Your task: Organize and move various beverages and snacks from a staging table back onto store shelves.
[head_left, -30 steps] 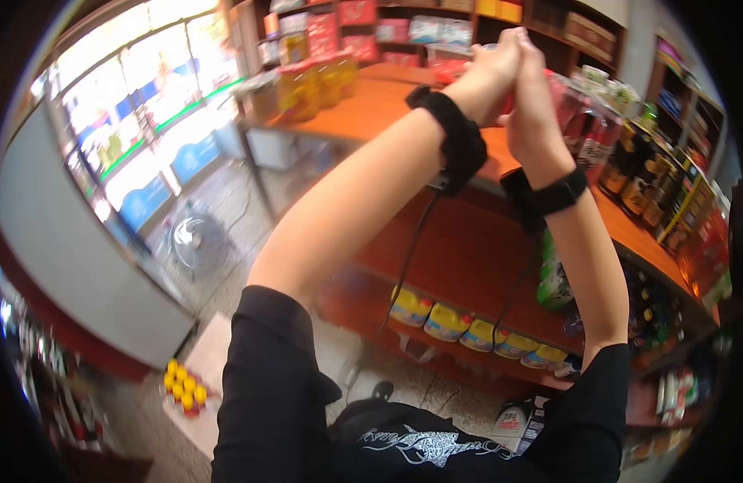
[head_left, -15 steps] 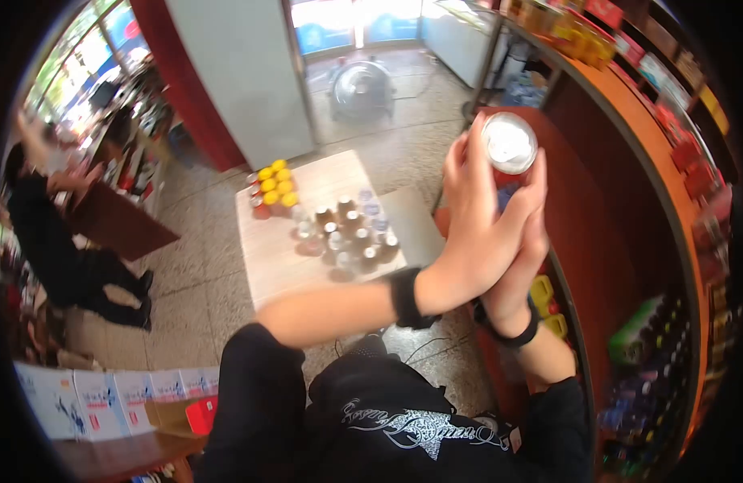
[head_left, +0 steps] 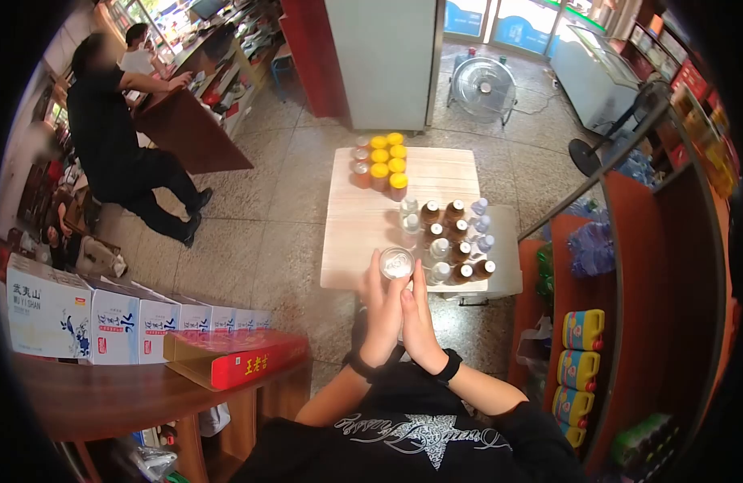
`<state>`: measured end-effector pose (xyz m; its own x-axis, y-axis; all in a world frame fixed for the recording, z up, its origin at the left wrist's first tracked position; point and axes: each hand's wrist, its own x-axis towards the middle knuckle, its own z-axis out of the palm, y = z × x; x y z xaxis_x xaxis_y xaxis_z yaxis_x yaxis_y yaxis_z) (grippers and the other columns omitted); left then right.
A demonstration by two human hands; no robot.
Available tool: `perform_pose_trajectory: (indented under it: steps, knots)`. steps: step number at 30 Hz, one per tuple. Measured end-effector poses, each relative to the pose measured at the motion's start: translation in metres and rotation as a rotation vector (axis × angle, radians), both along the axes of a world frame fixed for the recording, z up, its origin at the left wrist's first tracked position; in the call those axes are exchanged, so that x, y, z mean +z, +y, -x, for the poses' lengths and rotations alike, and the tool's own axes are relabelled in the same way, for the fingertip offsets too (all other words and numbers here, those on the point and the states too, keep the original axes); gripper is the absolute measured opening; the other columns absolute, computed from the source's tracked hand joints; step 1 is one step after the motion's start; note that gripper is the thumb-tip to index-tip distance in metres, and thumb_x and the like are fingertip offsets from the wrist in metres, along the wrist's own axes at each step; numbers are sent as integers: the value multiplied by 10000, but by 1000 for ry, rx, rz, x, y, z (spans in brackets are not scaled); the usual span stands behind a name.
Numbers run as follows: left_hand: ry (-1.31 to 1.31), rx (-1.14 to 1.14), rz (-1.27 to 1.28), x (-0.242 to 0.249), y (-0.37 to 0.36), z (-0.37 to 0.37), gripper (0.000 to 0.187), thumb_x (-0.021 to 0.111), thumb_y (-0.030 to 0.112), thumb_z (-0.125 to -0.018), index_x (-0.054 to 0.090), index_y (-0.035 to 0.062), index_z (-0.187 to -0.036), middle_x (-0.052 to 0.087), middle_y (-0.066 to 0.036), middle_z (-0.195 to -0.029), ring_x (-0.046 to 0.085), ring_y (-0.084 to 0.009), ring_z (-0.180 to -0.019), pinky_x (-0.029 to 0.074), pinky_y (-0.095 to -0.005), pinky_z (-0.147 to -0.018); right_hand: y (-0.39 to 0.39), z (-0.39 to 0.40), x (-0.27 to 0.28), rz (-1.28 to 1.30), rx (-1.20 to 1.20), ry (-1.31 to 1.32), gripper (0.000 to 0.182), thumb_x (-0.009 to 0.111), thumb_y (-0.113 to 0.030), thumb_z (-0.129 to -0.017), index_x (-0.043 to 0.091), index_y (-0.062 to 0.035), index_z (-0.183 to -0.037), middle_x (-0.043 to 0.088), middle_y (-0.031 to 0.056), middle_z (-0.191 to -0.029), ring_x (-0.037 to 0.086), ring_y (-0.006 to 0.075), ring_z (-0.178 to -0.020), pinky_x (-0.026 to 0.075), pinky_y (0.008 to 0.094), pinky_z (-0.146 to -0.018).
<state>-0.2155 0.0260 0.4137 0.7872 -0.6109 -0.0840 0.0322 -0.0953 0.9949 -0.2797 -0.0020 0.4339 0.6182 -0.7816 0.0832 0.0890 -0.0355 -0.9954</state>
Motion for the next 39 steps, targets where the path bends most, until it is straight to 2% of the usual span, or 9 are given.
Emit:
perform_pose_trajectory:
  steps: [1, 11, 12, 17, 19, 20, 23, 32, 39]
  knots:
    - [35, 46, 4, -3, -2, -14, 576, 531, 182, -795, 290, -2, -1284, 376, -208, -1152, 355, -310, -1091, 295, -369, -924, -2, -14, -8, -49, 10, 14, 567, 359, -179, -865, 123, 65, -1320, 162, 244, -1365, 136, 327, -1292, 126, 367, -1045]
    - [201, 129, -65, -93, -80, -181, 468, 512, 156, -816, 373, -52, -1212, 421, -210, -1106, 459, -248, -1002, 400, -323, -838, -80, -187, -83, -150, -13, 106, 430, 328, -129, -898, 246, -25, -1307, 325, 171, -1287, 313, 259, -1204, 253, 320, -993]
    - [309, 30, -139, -90, -86, -201, 455, 457, 221, -851, 362, 46, -1260, 283, -131, -1196, 407, -209, -1059, 389, -291, -861, -89, -207, -87, -275, -25, 117, 428, 326, -142, -904, 239, -26, -1306, 334, 165, -1279, 331, 249, -1187, 261, 316, -987]
    - [328, -35, -312, -132, -121, -268, 452, 445, 283, -840, 405, 24, -1207, 280, -178, -1197, 416, -242, -1028, 388, -302, -860, -116, -261, -173, -523, -99, 358, 478, 323, -348, -926, 207, -60, -1289, 369, 140, -1241, 382, 197, -1126, 355, 288, -865]
    - [139, 100, -298, -149, -134, -289, 366, 534, 190, -750, 530, -95, -979, 604, -184, -817, 589, -239, -726, 477, -315, -638, -127, -285, -186, -541, -115, 382, 472, 336, -360, -921, 215, -54, -1260, 400, 144, -1200, 416, 197, -1088, 359, 277, -858]
    - [131, 73, -307, -159, -140, -301, 352, 533, 195, -751, 538, -85, -964, 607, -185, -822, 592, -253, -713, 476, -333, -649, -133, -297, -194, -555, -115, 416, 469, 340, -357, -921, 215, -54, -1256, 411, 146, -1187, 426, 193, -1072, 363, 268, -846]
    - [165, -47, -332, -201, -152, -331, 398, 496, 252, -814, 468, -50, -1072, 519, -178, -984, 521, -234, -861, 443, -304, -733, -151, -322, -234, -562, -144, 482, 440, 371, -300, -917, 220, -37, -1236, 431, 147, -1166, 448, 190, -1040, 372, 258, -833]
    - [497, -174, -180, -297, -205, -410, 294, 471, 259, -827, 586, 14, -943, 558, -77, -904, 541, -139, -831, 431, -250, -686, -212, -390, -302, -534, -12, 462, 512, 427, -71, -816, 222, -9, -1280, 381, 167, -1256, 410, 214, -1110, 332, 288, -911]
    - [707, -171, -169, -300, -230, -434, 410, 461, 391, -848, 432, 100, -1136, 459, -25, -1110, 443, -127, -1027, 397, -303, -803, -245, -415, -322, -415, -14, 458, 600, 427, -14, -766, 196, -18, -1320, 350, 135, -1271, 367, 205, -1153, 328, 275, -914]
